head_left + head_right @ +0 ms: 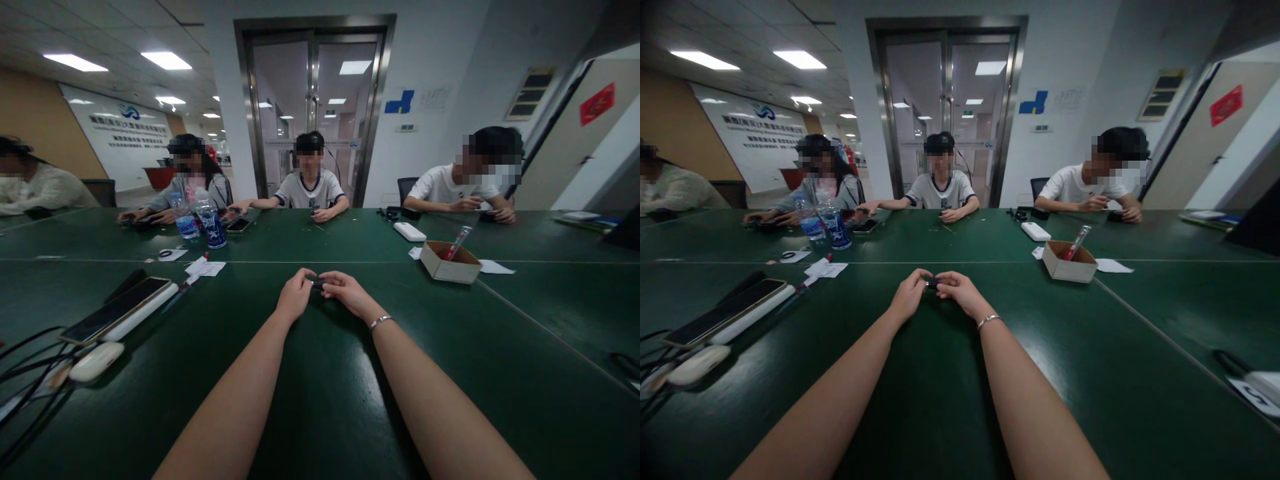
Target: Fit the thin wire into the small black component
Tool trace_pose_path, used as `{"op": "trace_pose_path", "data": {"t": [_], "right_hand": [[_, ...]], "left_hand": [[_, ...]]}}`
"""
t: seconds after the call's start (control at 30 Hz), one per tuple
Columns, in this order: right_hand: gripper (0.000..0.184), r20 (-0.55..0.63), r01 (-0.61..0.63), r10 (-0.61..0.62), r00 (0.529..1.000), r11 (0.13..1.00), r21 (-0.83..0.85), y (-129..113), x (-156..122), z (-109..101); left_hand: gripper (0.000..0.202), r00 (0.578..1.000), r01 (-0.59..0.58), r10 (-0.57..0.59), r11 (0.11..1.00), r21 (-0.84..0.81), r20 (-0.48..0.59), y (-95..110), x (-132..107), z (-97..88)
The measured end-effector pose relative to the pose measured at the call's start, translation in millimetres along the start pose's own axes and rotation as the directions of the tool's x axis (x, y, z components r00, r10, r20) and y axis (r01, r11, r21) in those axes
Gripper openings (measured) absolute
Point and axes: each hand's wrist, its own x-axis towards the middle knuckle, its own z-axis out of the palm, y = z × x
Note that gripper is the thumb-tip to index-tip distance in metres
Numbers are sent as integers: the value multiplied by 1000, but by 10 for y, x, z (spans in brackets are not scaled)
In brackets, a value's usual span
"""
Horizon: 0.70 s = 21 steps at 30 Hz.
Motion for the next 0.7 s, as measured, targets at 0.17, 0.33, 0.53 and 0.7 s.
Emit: {"op": "trace_pose_path", "data": {"t": [0.17,0.33,0.53,0.7], "right_hand": [[30,-2,-1,1,1000,1000,-7,3,4,-5],[29,7,-10,10,1000,1000,-3,0,1,-6],[29,-3,-11,11,1000,1000,8,-2,-2,2],[29,-8,-10,10,1000,1000,10,-4,1,1]], "left_hand": [[28,1000,20,-20,1000,2,13,45,-14,-22],[28,1000,12,-12,1000,3,13,35,-14,-17],[29,999,-9,9,1000,4,34,62,-31,-25],[27,999,-32,32,999,21,22,76,-40,-37]]}}
